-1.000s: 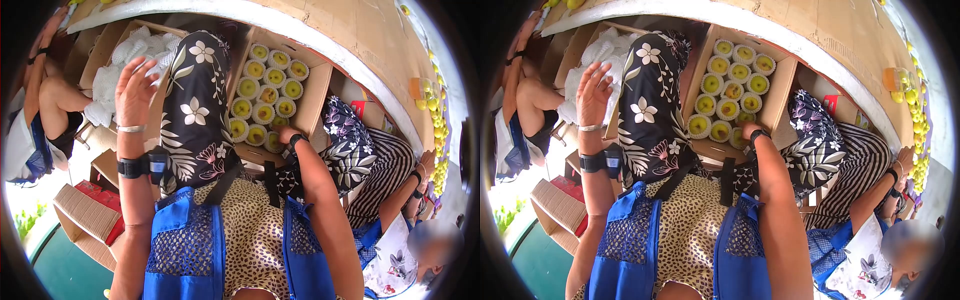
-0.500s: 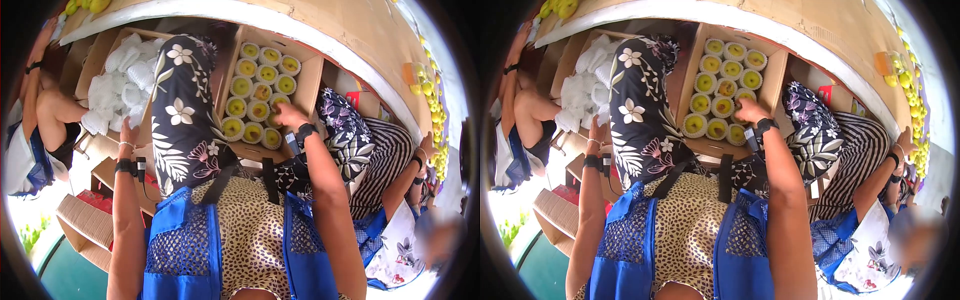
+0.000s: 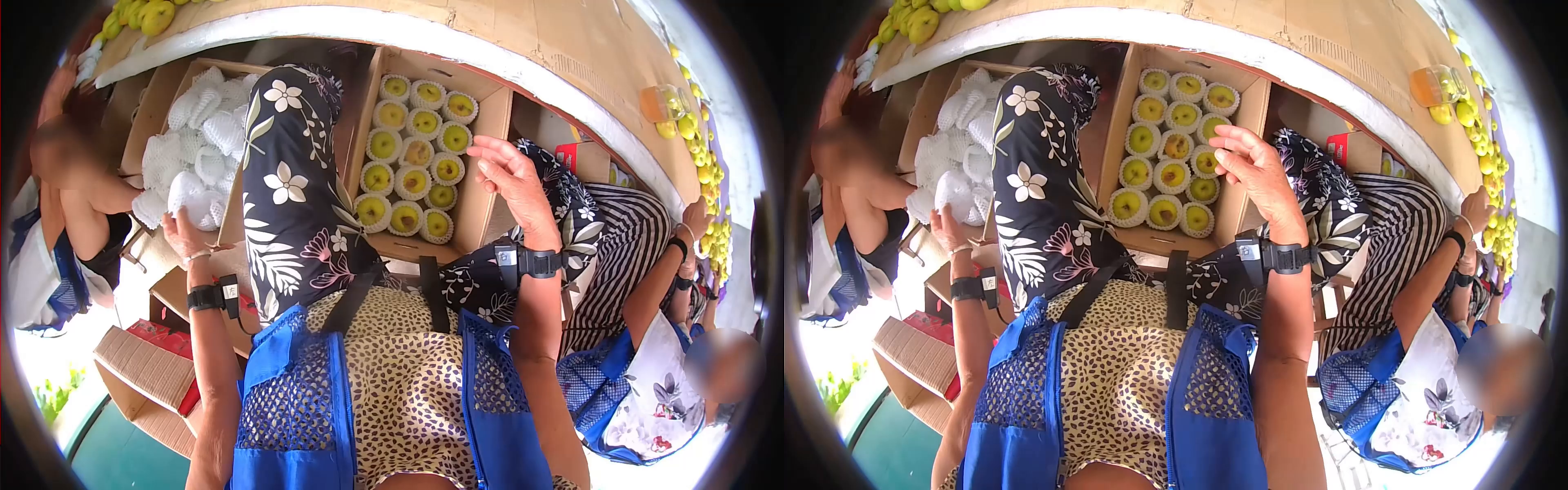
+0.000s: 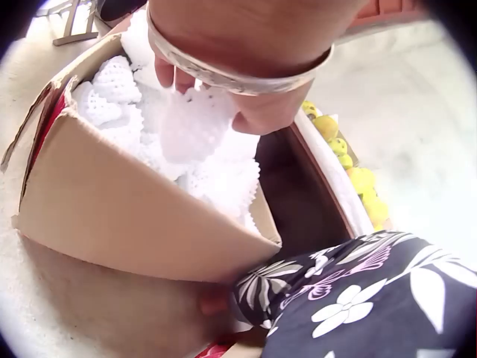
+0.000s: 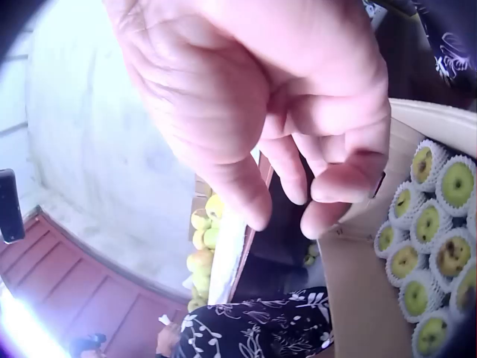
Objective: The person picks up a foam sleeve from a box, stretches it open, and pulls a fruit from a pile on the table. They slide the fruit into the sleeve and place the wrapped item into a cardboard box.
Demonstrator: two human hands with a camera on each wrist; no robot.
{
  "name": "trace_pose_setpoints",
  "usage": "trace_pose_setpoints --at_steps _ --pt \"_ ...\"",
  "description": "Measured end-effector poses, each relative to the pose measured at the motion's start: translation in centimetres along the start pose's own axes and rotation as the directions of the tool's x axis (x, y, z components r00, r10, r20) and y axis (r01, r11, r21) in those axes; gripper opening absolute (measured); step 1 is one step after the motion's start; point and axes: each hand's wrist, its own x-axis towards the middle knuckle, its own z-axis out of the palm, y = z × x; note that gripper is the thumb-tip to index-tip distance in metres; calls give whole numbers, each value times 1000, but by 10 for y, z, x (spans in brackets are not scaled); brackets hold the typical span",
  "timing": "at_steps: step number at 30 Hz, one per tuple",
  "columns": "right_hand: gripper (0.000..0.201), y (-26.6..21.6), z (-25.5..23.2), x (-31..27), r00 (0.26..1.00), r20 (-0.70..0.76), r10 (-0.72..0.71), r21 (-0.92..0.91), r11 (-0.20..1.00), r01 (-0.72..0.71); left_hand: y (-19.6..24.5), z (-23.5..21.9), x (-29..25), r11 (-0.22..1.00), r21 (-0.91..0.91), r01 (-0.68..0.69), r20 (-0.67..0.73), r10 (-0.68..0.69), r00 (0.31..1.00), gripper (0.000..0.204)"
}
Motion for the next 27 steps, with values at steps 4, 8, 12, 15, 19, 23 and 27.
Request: trace_pose_setpoints --at_steps 4,8,12,15,19,23,27 --pt "33 11 9 5 996 -75 -46 139 989 56 4 -15 27 999 -36 36 -66 -38 997 28" --pt "31 19 9 5 987 -141 -71 225 969 102 75 35 1 971 -177 161 -181 -193 964 36" --pt "33 31 3 5 977 -207 -39 373 921 115 42 26 29 992 -124 39 -102 -52 993 25" --pt "31 44 -1 6 975 -223 -9 404 909 101 109 63 -3 894 -403 194 -29 -224 974 26" --pt "29 44 9 10 977 -212 -6 428 898 98 132 83 -23 850 -460 255 93 -240 966 24" --pt "27 19 42 1 993 -86 -80 332 937 104 184 130 -88 823 -448 348 418 -151 896 20" --pt "34 -21 99 -20 965 168 -203 212 963 166 205 183 -150 823 -390 413 624 -94 776 9"
